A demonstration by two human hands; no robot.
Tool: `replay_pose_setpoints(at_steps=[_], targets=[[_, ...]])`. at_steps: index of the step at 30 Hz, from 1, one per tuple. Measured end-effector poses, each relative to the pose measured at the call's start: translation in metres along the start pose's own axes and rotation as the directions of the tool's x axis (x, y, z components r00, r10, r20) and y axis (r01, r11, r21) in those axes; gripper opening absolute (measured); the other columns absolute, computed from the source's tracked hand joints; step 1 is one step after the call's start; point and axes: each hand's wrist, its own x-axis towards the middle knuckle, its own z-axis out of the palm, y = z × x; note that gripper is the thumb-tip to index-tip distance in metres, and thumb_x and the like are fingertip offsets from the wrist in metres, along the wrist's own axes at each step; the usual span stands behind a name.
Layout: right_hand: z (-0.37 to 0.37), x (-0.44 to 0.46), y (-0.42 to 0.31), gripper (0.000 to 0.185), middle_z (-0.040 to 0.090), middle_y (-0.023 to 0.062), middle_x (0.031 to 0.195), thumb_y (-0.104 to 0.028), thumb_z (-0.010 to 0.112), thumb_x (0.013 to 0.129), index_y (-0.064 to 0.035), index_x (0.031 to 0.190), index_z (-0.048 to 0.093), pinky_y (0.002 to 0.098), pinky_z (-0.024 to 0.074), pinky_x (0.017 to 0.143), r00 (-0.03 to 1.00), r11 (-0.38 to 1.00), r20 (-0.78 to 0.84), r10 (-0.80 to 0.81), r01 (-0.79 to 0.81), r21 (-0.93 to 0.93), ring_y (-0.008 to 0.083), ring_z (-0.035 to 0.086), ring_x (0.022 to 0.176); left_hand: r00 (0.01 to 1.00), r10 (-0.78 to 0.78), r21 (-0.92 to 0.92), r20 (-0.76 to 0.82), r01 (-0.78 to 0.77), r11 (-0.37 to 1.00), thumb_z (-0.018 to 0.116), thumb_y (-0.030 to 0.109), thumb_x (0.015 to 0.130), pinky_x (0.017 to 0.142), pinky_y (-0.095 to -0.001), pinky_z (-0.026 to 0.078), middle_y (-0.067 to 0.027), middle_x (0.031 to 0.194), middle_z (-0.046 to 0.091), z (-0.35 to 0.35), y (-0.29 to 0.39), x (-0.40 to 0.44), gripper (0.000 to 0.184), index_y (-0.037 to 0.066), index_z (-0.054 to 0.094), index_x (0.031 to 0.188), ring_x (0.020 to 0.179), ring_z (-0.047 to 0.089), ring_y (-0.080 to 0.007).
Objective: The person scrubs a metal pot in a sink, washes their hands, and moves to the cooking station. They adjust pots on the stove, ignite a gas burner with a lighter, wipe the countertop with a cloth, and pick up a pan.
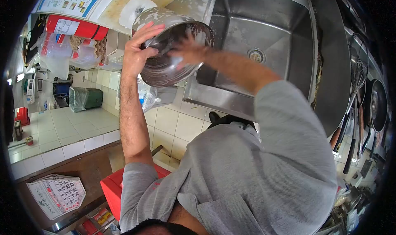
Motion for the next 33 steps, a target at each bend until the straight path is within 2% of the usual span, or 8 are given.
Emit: replay_pose_setpoints(at_steps=[7,13,14,16,24,27,31,33], targets=[[0.056,0.036,-0.027,0.064,0.04,0.0116,0.127,-0.051,0.055,0.073,-0.0165,0.125,0.039,0.0456,0.017,0.1,0.901,0.925,-0.429,0.059,0.112,0.363,0.0271,0.034,0.119,0.997,0.033,0.007,-0.073,-0.032,0.999,0.052,-0.007,0.053,0.1,-0.0343,0.028,-0.0003,0.108,0.058,0.004,0.002,-0.001,0.052,0.012,0.062,0.1,0.118,0.036,-0.0241],[0.0,0.067,-0.104,0.054,0.036,0.0233,0.124,-0.022,0.053,0.079,-0.0018,0.124,0.033,0.0363,0.0221,0.1,0.766,-0.26,-0.255,0.591,0.48,0.838,0.0306,0.029,0.121,1.0,-0.001,0.065,-0.026,0.003,0.998,0.05,-0.008,0.053,0.099,-0.0336,0.03,0.0,0.108,0.058,0.006,0.004,0.009,0.05,0.011,0.062,0.098,0.117,0.038,-0.0241],[0.004,0.053,-0.084,0.054,0.036,0.0233,0.124,-0.022,0.053,0.079,-0.0018,0.124,0.033,0.0363,0.0221,0.1,0.765,-0.254,-0.262,0.588,0.483,0.838,0.0306,0.029,0.121,1.0,-0.011,0.057,-0.019,0.012,0.998,0.05,-0.008,0.053,0.1,-0.0343,0.027,-0.0007,0.109,0.057,0.005,0.007,0.008,0.051,0.011,0.062,0.099,0.118,0.037,-0.0239],[0.026,0.005,-0.009,0.063,0.032,0.0221,0.129,-0.047,0.055,0.073,-0.0176,0.125,0.039,0.0469,0.0114,0.101,0.965,0.991,-0.261,0.019,0.016,0.133,0.0315,0.024,0.124,1.0,-0.02,0.049,-0.022,0.021,0.999,0.05,-0.009,0.054,0.101,-0.0349,0.025,-0.0014,0.11,0.057,0.003,0.007,0.005,0.052,0.011,0.061,0.1,0.119,0.036,-0.0237],[0.045,0.014,-0.006,0.057,0.053,0.0116,0.108,-0.046,0.056,0.073,-0.0113,0.118,0.047,0.0466,0.0228,0.094,0.896,0.979,-0.443,-0.031,0.116,0.167,0.0236,0.042,0.112,0.699,0.199,0.198,-0.687,-0.083,0.977,0.054,0.004,0.074,0.096,-0.044,0.027,-0.0176,0.127,0.037,0.077,-0.038,-0.079,0.042,0.002,0.047,0.116,0.117,0.034,-0.0344],[0.039,0.05,-0.079,0.045,0.049,0.0108,0.118,-0.025,0.053,0.081,-0.007,0.121,0.041,0.034,0.0284,0.095,0.848,0.148,-0.321,0.422,0.285,0.947,0.0209,0.043,0.111,0.845,0.264,0.391,-0.466,-0.07,0.918,0.051,0.003,0.076,0.097,-0.0424,0.028,-0.0148,0.118,0.048,0.042,-0.017,-0.052,0.035,0.003,0.052,0.111,0.113,0.039,-0.0352],[0.049,0.059,-0.08,0.066,0.042,0.0178,0.122,-0.03,0.062,0.075,-0.0111,0.129,0.029,0.0333,0.0251,0.098,0.903,0.114,-0.306,0.3,0.285,0.952,0.0216,0.037,0.115,0.991,0.127,0.402,-0.04,-0.101,0.91,0.049,0.005,0.079,0.097,-0.0354,0.031,-0.0037,0.113,0.055,0.012,0.019,0.001,0.029,0.011,0.057,0.107,0.113,0.042,-0.0268],[0.0,0.017,-0.002,0.073,0.039,0.0175,0.124,-0.039,0.065,0.068,-0.0139,0.128,0.031,0.0363,0.023,0.099,0.993,0.981,-0.113,-0.042,0.063,0.186,0.0232,0.034,0.118,0.994,0.086,0.414,-0.063,-0.052,0.909,0.051,0.005,0.079,0.096,-0.0347,0.032,-0.0016,0.112,0.055,0.013,0.021,-0.002,0.03,0.013,0.057,0.107,0.113,0.043,-0.0257]])
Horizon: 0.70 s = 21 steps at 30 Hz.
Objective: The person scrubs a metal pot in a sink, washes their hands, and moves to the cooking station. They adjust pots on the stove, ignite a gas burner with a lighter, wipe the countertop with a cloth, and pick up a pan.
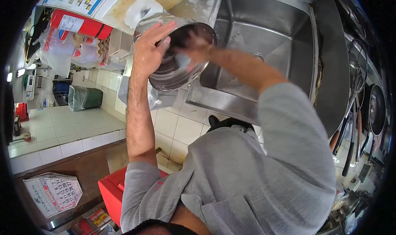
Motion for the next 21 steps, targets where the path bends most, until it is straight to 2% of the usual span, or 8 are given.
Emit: replay_pose_setpoints(at_steps=[2,5,7,10,13,15,18,21], targets=[[-0.039,-0.008,0.04,0.079,0.039,0.0157,0.125,-0.048,0.066,0.062,-0.0156,0.127,0.034,0.0391,0.0214,0.1,0.981,0.834,0.179,-0.075,0.16,-0.528,0.0253,0.034,0.119,0.999,-0.049,0.012,-0.019,0.049,0.999,0.052,0.006,0.078,0.096,-0.0339,0.033,0.0006,0.112,0.055,0.002,-0.001,0.0,0.031,0.016,0.058,0.107,0.112,0.043,-0.0246],[-0.006,-0.011,0.031,0.075,0.042,0.0131,0.124,-0.05,0.063,0.065,-0.0146,0.125,0.036,0.0389,0.0234,0.098,0.988,0.911,0.085,-0.126,0.149,-0.386,0.0256,0.036,0.117,0.996,-0.042,-0.032,-0.082,0.039,0.999,0.054,0.007,0.077,0.095,-0.0334,0.033,0.0014,0.111,0.056,0.005,-0.003,0.0,0.032,0.017,0.058,0.107,0.112,0.044,-0.024],[0.058,0.007,0.001,0.069,0.044,0.0116,0.122,-0.051,0.06,0.068,-0.0143,0.123,0.04,0.0437,0.0247,0.095,0.952,0.981,-0.298,-0.066,0.117,0.156,0.0255,0.036,0.117,0.997,-0.047,-0.044,-0.053,0.045,0.998,0.055,0.006,0.077,0.095,-0.0333,0.033,0.0015,0.111,0.056,0.006,-0.002,0.006,0.031,0.017,0.059,0.105,0.112,0.044,-0.0233],[0.054,0.019,-0.062,0.067,0.045,0.0099,0.121,-0.054,0.057,0.069,-0.0144,0.121,0.042,0.049,0.0224,0.094,0.9,0.591,-0.25,0.358,-0.011,0.806,0.0251,0.035,0.118,0.997,-0.038,-0.04,0.063,0.04,0.998,0.055,0.006,0.076,0.095,-0.0332,0.034,0.0018,0.11,0.056,0.001,-0.002,0.013,0.031,0.017,0.06,0.104,0.112,0.044,-0.0228],[0.053,-0.002,-0.03,0.065,0.044,0.0085,0.122,-0.052,0.057,0.069,-0.0151,0.12,0.043,0.0504,0.0157,0.096,0.943,0.987,-0.323,0.073,-0.021,0.162,0.0234,0.036,0.117,0.997,-0.041,0.027,0.071,0.039,0.999,0.056,0.006,0.076,0.095,-0.0328,0.034,0.0018,0.109,0.057,-0.002,0.001,0.012,0.031,0.017,0.06,0.104,0.112,0.044,-0.0225],[-0.003,-0.018,0.019,0.065,0.043,0.0091,0.122,-0.051,0.057,0.067,-0.0165,0.12,0.043,0.0526,0.0145,0.096,0.997,0.87,-0.023,-0.068,0.048,-0.491,0.0245,0.035,0.117,0.998,-0.041,0.001,0.05,0.04,0.999,0.056,0.006,0.076,0.095,-0.0325,0.034,0.0017,0.109,0.057,-0.002,-0.002,0.007,0.031,0.017,0.06,0.104,0.112,0.044,-0.0222],[-0.023,-0.016,0.03,0.064,0.044,0.0098,0.121,-0.049,0.059,0.064,-0.0175,0.119,0.045,0.0527,0.0152,0.096,0.987,0.772,0.146,-0.062,0.14,-0.62,0.027,0.035,0.117,0.999,-0.045,-0.041,0.016,0.046,0.998,0.056,0.006,0.075,0.095,-0.0321,0.034,0.0011,0.109,0.057,-0.001,-0.005,0.002,0.03,0.017,0.06,0.104,0.112,0.044,-0.0218],[0.06,0.004,0.006,0.058,0.048,0.0118,0.115,-0.041,0.062,0.07,-0.011,0.117,0.045,0.0461,0.0247,0.095,0.908,0.962,-0.389,-0.158,0.23,0.147,0.0268,0.041,0.111,1.0,-0.017,-0.045,0.008,0.017,0.999,0.056,0.006,0.075,0.095,-0.0321,0.034,0.0006,0.109,0.057,0.003,-0.002,0.012,0.03,0.017,0.06,0.103,0.112,0.045,-0.0214]])
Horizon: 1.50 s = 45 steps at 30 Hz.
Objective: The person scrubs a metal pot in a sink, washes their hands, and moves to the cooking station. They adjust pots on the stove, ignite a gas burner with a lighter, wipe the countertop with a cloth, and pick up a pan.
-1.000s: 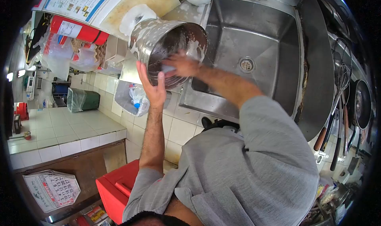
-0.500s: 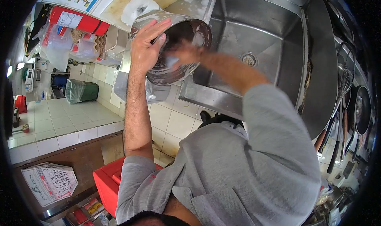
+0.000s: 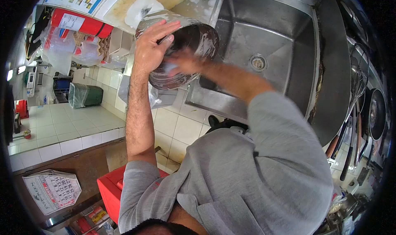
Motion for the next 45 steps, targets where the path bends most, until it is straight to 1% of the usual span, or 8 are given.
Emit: replay_pose_setpoints(at_steps=[5,10,15,21,25,36,40,45], targets=[[0.018,0.042,-0.089,0.058,0.046,0.0164,0.118,-0.038,0.06,0.074,-0.0073,0.119,0.042,0.0365,0.0271,0.097,0.786,0.55,-0.132,0.604,-0.292,0.782,0.0315,0.038,0.114,0.996,-0.011,0.013,0.091,0.01,1.0,0.056,0.007,0.075,0.095,-0.0324,0.035,0.0006,0.109,0.057,0.003,0.002,0.009,0.03,0.017,0.06,0.103,0.111,0.045,-0.0215],[-0.089,0.01,0.007,0.073,0.04,0.0154,0.124,-0.036,0.068,0.061,-0.0167,0.125,0.039,0.0421,0.0265,0.095,0.792,0.891,0.603,0.099,0.199,-0.408,0.0275,0.034,0.119,1.0,-0.022,0.012,0.019,0.021,1.0,0.057,0.006,0.075,0.095,-0.0323,0.035,0.0013,0.109,0.057,-0.003,-0.001,-0.004,0.03,0.017,0.061,0.103,0.111,0.045,-0.0214],[-0.04,0.006,0.011,0.069,0.041,0.013,0.12,-0.038,0.065,0.064,-0.0174,0.125,0.038,0.0436,0.0247,0.094,0.838,0.888,0.535,0.107,0.161,-0.431,0.0295,0.035,0.116,0.999,-0.016,-0.032,-0.032,0.015,0.999,0.057,0.006,0.074,0.095,-0.0326,0.035,0.0015,0.108,0.058,0.001,-0.002,-0.007,0.03,0.017,0.061,0.102,0.111,0.046,-0.0217],[0.027,0.033,-0.072,0.061,0.042,0.0115,0.119,-0.046,0.056,0.073,-0.0189,0.124,0.038,0.0458,0.0218,0.095,0.781,0.656,-0.097,0.617,-0.442,0.612,0.0297,0.036,0.113,0.999,-0.028,-0.06,0.04,0.031,0.998,0.057,0.004,0.073,0.094,-0.0326,0.034,0.0007,0.105,0.059,-0.003,-0.004,-0.003,0.03,0.015,0.062,0.1,0.111,0.046,-0.0225],[-0.063,0.005,-0.005,0.06,0.043,0.0077,0.119,-0.048,0.052,0.074,-0.0188,0.124,0.039,0.0482,0.0199,0.096,0.87,0.811,0.438,0.226,0.081,-0.58,0.0257,0.035,0.115,1.0,-0.024,-0.064,0.015,0.025,0.998,0.057,0.004,0.073,0.094,-0.0328,0.035,0.0004,0.106,0.059,-0.009,-0.007,-0.01,0.029,0.014,0.062,0.1,0.111,0.045,-0.0224],[0.029,0.033,-0.072,0.056,0.046,0.0099,0.115,-0.046,0.051,0.077,-0.0175,0.123,0.039,0.0451,0.0259,0.09,0.822,0.798,-0.185,0.538,-0.427,0.425,0.0285,0.04,0.108,1.0,-0.003,-0.11,0.023,0.006,0.994,0.058,0.003,0.073,0.095,-0.0332,0.034,-0.0003,0.105,0.059,-0.002,-0.009,-0.003,0.029,0.014,0.062,0.099,0.111,0.045,-0.0218],[-0.054,-0.005,0.001,0.052,0.047,0.0044,0.116,-0.04,0.055,0.073,-0.0216,0.121,0.043,0.0461,0.0258,0.091,0.943,0.813,0.31,0.125,0.082,-0.576,0.0259,0.039,0.11,1.0,-0.008,-0.118,-0.016,0.006,0.993,0.058,0.003,0.072,0.094,-0.0329,0.035,0.0007,0.104,0.059,-0.01,-0.017,-0.015,0.028,0.014,0.063,0.097,0.11,0.046,-0.0219],[-0.054,0.006,-0.007,0.054,0.045,0.0049,0.118,-0.039,0.058,0.071,-0.0205,0.12,0.044,0.0462,0.0255,0.092,0.909,0.867,0.367,0.196,0.014,-0.499,0.0272,0.037,0.113,0.999,0.001,-0.14,-0.041,-0.006,0.99,0.059,0.001,0.072,0.094,-0.0331,0.035,-0.0002,0.105,0.059,-0.008,-0.017,-0.015,0.03,0.013,0.062,0.099,0.111,0.045,-0.0224]])
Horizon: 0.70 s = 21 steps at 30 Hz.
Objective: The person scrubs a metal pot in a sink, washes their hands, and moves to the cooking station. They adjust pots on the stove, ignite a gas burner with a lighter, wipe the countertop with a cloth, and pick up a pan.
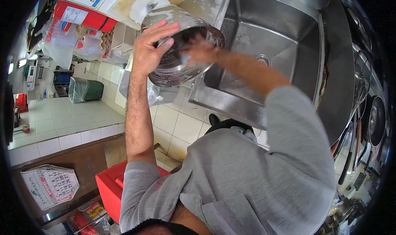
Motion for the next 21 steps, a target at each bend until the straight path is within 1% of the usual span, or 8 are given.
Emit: replay_pose_setpoints(at_steps=[3,5,8,10,13,16,19,21], targets=[[0.038,0.042,-0.07,0.056,0.045,0.0107,0.118,-0.04,0.058,0.074,-0.0148,0.121,0.041,0.0445,0.0258,0.092,0.848,0.64,-0.335,0.411,-0.006,0.768,0.0296,0.038,0.112,0.999,0.037,0.049,0.028,-0.039,0.998,0.059,0.008,0.072,0.091,-0.0317,0.038,0.0017,0.101,0.061,0.008,0.003,0.015,0.025,0.016,0.063,0.096,0.107,0.049,-0.0216],[0.023,0.058,-0.102,0.058,0.045,0.0138,0.118,-0.041,0.06,0.073,-0.0143,0.121,0.042,0.0449,0.0258,0.092,0.759,0.188,-0.082,0.646,-0.054,0.981,0.0302,0.04,0.112,0.996,-0.002,0.054,0.092,-0.003,0.999,0.059,0.006,0.072,0.093,-0.0316,0.037,0.0013,0.103,0.06,0.01,0.012,0.024,0.027,0.015,0.063,0.097,0.109,0.048,-0.0211],[0.017,0.035,-0.072,0.058,0.045,0.0141,0.119,-0.041,0.06,0.073,-0.0131,0.121,0.042,0.0419,0.024,0.096,0.844,0.544,-0.339,0.415,0.069,0.836,0.029,0.038,0.115,0.988,-0.038,0.09,0.153,0.025,0.996,0.059,0.005,0.072,0.094,-0.0312,0.036,0.0016,0.105,0.059,0.012,0.014,0.031,0.028,0.014,0.062,0.098,0.111,0.046,-0.0203],[0.009,-0.003,-0.001,0.061,0.042,0.0118,0.123,-0.042,0.061,0.069,-0.0154,0.121,0.043,0.0453,0.0172,0.1,0.996,0.978,-0.077,0.036,-0.019,0.206,0.0266,0.032,0.12,0.99,-0.02,0.133,0.137,0.002,0.991,0.059,0.005,0.072,0.094,-0.0311,0.035,0.0023,0.105,0.059,0.011,0.013,0.029,0.028,0.015,0.062,0.099,0.111,0.046,-0.0205],[-0.029,-0.005,0.048,0.066,0.042,0.0094,0.124,-0.048,0.06,0.064,-0.0192,0.122,0.042,0.0484,0.0167,0.099,0.992,0.927,0.123,-0.017,0.061,-0.371,0.0262,0.032,0.12,0.996,-0.03,0.106,0.085,0.021,0.994,0.058,0.006,0.073,0.094,-0.0308,0.035,0.003,0.106,0.059,0.013,0.014,0.027,0.028,0.016,0.062,0.099,0.11,0.046,-0.0199],[-0.012,-0.005,0.03,0.065,0.044,0.0104,0.121,-0.048,0.058,0.066,-0.0165,0.121,0.042,0.0429,0.0205,0.099,0.998,0.994,0.054,-0.039,0.044,-0.104,0.0263,0.034,0.118,0.998,-0.023,0.113,0.051,0.017,0.993,0.058,0.006,0.073,0.094,-0.0306,0.035,0.0032,0.106,0.059,0.016,0.011,0.028,0.028,0.016,0.062,0.099,0.11,0.046,-0.0194],[0.05,0.023,-0.044,0.061,0.045,0.014,0.118,-0.051,0.052,0.074,-0.0149,0.122,0.04,0.0454,0.0261,0.093,0.884,0.897,-0.379,0.272,-0.091,0.432,0.0316,0.038,0.113,0.994,-0.059,0.139,0.091,0.046,0.989,0.058,0.007,0.073,0.094,-0.0304,0.035,0.0031,0.106,0.058,0.018,0.013,0.036,0.028,0.016,0.062,0.099,0.11,0.046,-0.0189],[0.046,0.037,-0.057,0.061,0.044,0.0142,0.118,-0.052,0.051,0.074,-0.0151,0.122,0.041,0.046,0.0256,0.094,0.864,0.799,-0.363,0.348,-0.07,0.598,0.0324,0.038,0.112,0.991,-0.068,0.146,0.115,0.051,0.988,0.058,0.007,0.073,0.094,-0.0305,0.035,0.0032,0.106,0.058,0.017,0.013,0.04,0.028,0.016,0.062,0.099,0.11,0.046,-0.019]])
